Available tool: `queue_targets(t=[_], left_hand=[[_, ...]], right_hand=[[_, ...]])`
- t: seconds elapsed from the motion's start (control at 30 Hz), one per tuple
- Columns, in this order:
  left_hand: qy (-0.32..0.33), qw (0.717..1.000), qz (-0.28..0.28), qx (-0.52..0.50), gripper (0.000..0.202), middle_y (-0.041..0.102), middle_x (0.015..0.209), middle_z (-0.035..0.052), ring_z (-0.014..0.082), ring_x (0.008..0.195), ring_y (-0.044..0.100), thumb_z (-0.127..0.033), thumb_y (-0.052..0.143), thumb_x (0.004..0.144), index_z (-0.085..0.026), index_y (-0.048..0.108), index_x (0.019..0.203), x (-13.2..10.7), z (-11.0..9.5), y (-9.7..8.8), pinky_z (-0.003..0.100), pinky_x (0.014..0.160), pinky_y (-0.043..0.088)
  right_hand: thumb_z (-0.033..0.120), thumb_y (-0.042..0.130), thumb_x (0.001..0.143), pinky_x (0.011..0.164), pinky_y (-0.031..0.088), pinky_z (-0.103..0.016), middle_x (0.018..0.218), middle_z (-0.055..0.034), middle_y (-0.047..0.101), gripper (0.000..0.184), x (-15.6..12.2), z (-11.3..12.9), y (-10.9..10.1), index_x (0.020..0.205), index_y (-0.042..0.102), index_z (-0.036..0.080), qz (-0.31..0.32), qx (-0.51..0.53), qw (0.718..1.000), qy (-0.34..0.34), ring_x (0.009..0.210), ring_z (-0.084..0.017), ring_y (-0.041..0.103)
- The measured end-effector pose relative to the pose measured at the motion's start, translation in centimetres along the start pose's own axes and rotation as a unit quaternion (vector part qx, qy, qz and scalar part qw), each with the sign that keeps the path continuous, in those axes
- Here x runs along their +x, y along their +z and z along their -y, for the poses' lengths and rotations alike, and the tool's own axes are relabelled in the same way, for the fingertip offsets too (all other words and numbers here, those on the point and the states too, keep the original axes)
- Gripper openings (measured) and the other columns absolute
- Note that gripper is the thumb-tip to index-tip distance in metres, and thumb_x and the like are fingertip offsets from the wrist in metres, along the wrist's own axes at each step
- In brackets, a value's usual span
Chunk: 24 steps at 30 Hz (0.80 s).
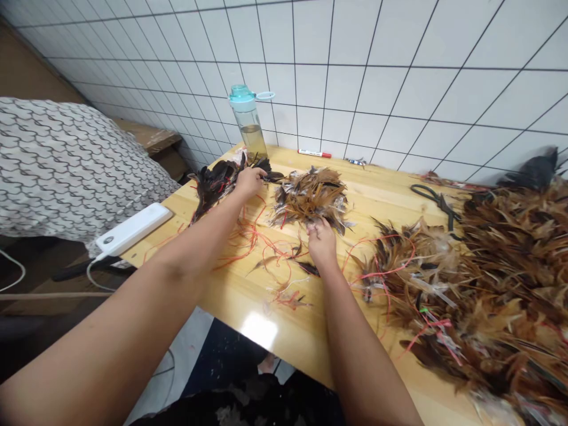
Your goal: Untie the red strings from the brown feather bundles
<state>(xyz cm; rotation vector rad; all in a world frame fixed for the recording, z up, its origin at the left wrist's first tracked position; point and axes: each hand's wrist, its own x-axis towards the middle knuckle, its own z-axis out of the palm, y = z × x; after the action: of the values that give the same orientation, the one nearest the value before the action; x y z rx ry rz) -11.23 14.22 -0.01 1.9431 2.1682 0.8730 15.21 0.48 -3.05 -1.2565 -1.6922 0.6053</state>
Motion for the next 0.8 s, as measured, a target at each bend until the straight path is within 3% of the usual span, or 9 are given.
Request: queue_targets(t=[0.2,0.4,0.5,0.67,0.8], left_hand=[[-0.007,1.000,-0.002,0.005,0.015,0.064,0.096,0.0093,0.0207,0.089,0.058,-0.014,0.056,0.076,-0.017,0.071,0.081,0.9,-0.3,1.3,0.031,0.084,0.042],[-0.081,0.985,-0.061,-0.138,0.019,0.067,0.088,0.0045,0.0147,0.080,0.057,-0.020,0.050,0.083,-0.015,0.067,0.092,1.0,-0.4,0.0,0.025,0.077,0.043],[-0.047,0.993,-0.058,-0.093,0.022,0.066,0.091,0.0052,0.0160,0.084,0.057,-0.016,0.050,0.081,-0.017,0.068,0.095,0.8,0.0,-0.5,0.027,0.082,0.042],[0.035,0.999,-0.002,0.021,0.035,0.059,0.104,0.0077,0.0214,0.099,0.054,-0.011,0.051,0.079,-0.024,0.069,0.106,0.7,0.9,0.0,0.031,0.088,0.040],[0.057,0.996,0.033,0.060,0.020,0.057,0.101,0.0108,0.0252,0.102,0.051,-0.014,0.054,0.077,-0.020,0.071,0.086,0.9,1.1,0.4,0.034,0.089,0.038]], right_hand=[[0.030,0.040,0.083,0.071,0.047,-0.036,0.070,-0.0060,0.053,0.026,0.1,0.0,0.1,0.058,0.043,0.023,0.003,-0.002,1.000,0.017,0.078,-0.022,0.054],[0.031,0.039,0.084,0.073,0.048,-0.037,0.071,-0.0062,0.053,0.027,0.0,0.0,0.2,0.058,0.044,0.023,0.001,0.008,1.000,0.017,0.079,-0.022,0.055],[0.031,0.040,0.083,0.072,0.048,-0.037,0.071,-0.0062,0.053,0.026,0.0,-0.2,0.3,0.059,0.044,0.023,0.001,0.009,1.000,0.017,0.079,-0.022,0.055],[0.032,0.039,0.083,0.071,0.047,-0.036,0.071,-0.0057,0.053,0.027,0.1,-0.2,0.2,0.059,0.043,0.023,-0.004,0.008,1.000,0.003,0.077,-0.021,0.055],[0.034,0.038,0.084,0.068,0.045,-0.033,0.070,-0.0048,0.052,0.027,0.1,-0.2,0.1,0.059,0.043,0.023,-0.011,0.011,1.000,0.006,0.075,-0.020,0.054]])
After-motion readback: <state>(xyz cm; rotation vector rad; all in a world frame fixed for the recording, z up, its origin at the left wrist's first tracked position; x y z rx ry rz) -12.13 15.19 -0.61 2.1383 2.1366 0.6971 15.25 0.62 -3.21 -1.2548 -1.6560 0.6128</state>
